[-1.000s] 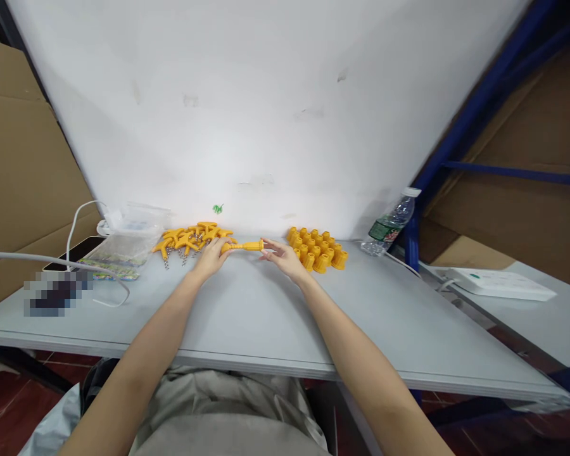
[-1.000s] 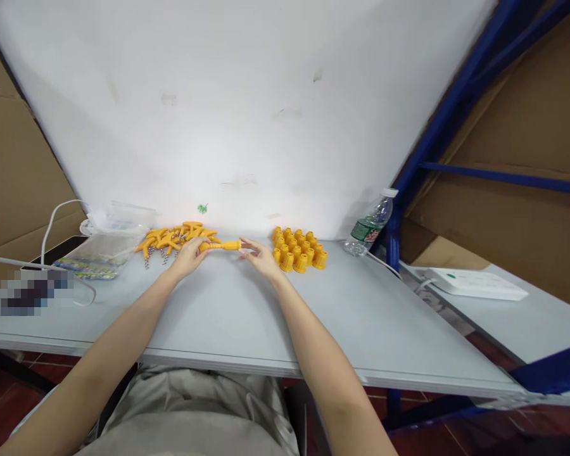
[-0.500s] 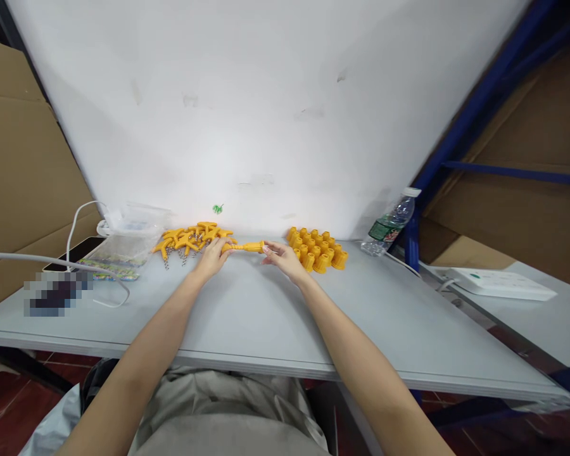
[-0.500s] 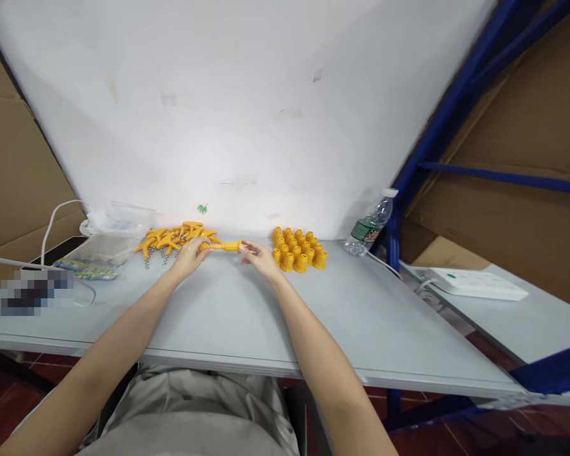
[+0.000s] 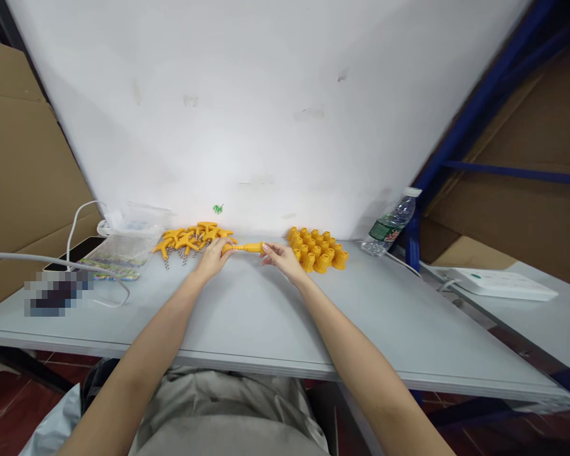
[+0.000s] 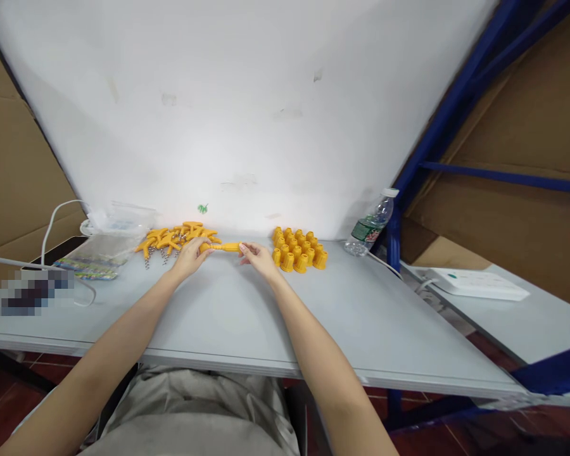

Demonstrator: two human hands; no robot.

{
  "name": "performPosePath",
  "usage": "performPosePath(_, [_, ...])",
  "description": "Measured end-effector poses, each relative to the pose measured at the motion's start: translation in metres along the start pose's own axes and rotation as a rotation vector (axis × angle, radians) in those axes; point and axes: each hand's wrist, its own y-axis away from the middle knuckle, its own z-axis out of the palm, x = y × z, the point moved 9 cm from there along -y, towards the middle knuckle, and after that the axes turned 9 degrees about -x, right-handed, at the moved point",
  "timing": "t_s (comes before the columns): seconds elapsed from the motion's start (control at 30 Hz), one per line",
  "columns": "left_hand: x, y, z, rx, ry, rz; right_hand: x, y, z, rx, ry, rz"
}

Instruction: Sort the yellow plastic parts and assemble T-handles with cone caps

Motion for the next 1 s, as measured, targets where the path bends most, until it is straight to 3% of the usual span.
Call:
performPosePath(0.37, [-0.0003, 0.0005, -0.0017, 0.024, -0.023, -0.006, -0.0032, 0.0006, 0.0016, -0.068, 0.041, -0.03])
performPosePath(1.0, [0.0058, 0.0002, -0.0025, 0.02, -0.004, 0.004, -0.0053, 0.0073, 0.0042, 0.031, 0.047, 0.124])
